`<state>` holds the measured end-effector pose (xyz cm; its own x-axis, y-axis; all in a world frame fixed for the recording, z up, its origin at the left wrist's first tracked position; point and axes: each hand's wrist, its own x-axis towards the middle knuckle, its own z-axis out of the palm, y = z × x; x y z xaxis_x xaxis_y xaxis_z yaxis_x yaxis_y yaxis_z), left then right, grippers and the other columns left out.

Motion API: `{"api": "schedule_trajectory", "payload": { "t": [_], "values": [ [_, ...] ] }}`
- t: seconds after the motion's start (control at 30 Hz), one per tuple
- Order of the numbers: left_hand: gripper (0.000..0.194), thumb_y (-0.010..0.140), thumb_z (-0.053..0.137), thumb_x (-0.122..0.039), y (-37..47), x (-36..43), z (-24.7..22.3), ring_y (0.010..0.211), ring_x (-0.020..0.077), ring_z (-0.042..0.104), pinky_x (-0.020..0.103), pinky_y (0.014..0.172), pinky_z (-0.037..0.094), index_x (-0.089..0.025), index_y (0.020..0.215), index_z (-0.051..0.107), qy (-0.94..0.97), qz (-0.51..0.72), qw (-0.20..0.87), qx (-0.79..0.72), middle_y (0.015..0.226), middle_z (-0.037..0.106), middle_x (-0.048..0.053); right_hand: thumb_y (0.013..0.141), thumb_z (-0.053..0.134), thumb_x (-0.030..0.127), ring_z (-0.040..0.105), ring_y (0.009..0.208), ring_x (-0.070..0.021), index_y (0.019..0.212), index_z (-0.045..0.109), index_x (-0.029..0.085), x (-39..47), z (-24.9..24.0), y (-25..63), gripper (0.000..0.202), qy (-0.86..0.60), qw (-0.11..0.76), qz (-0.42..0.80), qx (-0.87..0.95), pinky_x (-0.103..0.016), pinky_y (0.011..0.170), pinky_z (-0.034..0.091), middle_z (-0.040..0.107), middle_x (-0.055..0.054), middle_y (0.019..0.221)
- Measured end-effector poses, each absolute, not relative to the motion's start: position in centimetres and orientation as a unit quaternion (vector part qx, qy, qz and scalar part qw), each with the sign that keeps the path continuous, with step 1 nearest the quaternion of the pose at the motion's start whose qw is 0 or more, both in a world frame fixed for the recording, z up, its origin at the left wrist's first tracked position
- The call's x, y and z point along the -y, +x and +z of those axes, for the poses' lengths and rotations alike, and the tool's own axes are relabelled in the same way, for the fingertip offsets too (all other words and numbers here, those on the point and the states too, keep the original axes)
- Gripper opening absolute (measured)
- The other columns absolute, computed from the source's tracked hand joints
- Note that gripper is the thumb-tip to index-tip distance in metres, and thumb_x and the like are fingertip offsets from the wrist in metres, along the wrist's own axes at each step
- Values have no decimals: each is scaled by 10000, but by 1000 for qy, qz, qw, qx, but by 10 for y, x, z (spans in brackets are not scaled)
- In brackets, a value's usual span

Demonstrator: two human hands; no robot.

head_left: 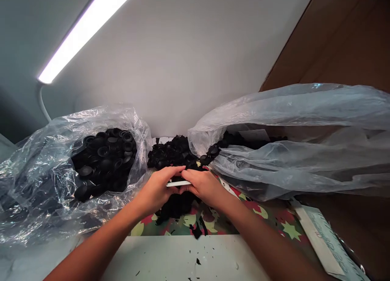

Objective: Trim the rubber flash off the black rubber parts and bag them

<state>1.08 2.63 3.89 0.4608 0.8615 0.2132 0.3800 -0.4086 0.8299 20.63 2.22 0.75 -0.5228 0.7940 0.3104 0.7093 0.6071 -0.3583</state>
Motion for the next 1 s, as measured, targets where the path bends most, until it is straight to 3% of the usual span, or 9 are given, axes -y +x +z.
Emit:
{"api": "schedule_trajectory", "payload": {
  "t": [0.1, 0.27, 0.43, 0.57, 0.8, 1.0],
  "values": [
    [409, 678, 797, -160, 12, -35, 46, 873, 242, 693, 312, 801, 492, -261, 1074, 784, 793, 287, 375, -385, 969, 791, 37, 936, 697, 367, 671, 750, -180, 883, 636, 225, -28, 8, 209, 164, -428, 249, 110, 862, -249, 610, 356, 751, -15, 861],
    [236, 621, 804, -129, 12, -34, 46, 703, 190, 641, 253, 657, 437, -259, 818, 818, 760, 266, 401, -437, 727, 751, -17, 943, 685, 368, 637, 686, -173, 787, 618, 222, -30, 0, 208, 224, -411, 286, 148, 853, -246, 583, 343, 709, 2, 746],
    [164, 650, 804, -203, 6, -26, 40, 661, 167, 615, 237, 605, 426, -223, 812, 821, 676, 306, 501, -444, 720, 752, -7, 1044, 488, 386, 575, 639, -155, 744, 587, 226, -23, -6, 203, 354, -362, 339, 198, 845, -244, 585, 377, 641, 13, 706],
    [104, 665, 802, -273, 7, -25, 33, 501, 117, 510, 220, 484, 345, -189, 726, 805, 600, 364, 537, -468, 579, 670, -9, 1081, 330, 369, 502, 586, -152, 713, 538, 222, -17, -5, 196, 448, -340, 382, 133, 849, -262, 554, 345, 572, 1, 662],
    [256, 526, 913, -330, 23, -16, 17, 511, 126, 565, 235, 515, 416, -154, 628, 759, 412, 474, 651, -427, 564, 675, 7, 1073, 348, 225, 460, 564, -145, 671, 530, 218, -1, -4, 181, 442, -355, 372, -52, 856, -292, 563, 298, 513, 2, 603],
    [310, 527, 925, -377, 34, -6, 9, 498, 128, 566, 244, 495, 424, -158, 625, 729, 357, 488, 672, -427, 558, 671, -1, 1069, 321, 188, 442, 536, -146, 674, 531, 221, 5, -9, 179, 448, -362, 370, -80, 852, -301, 553, 298, 508, 0, 585]
  ]
}}
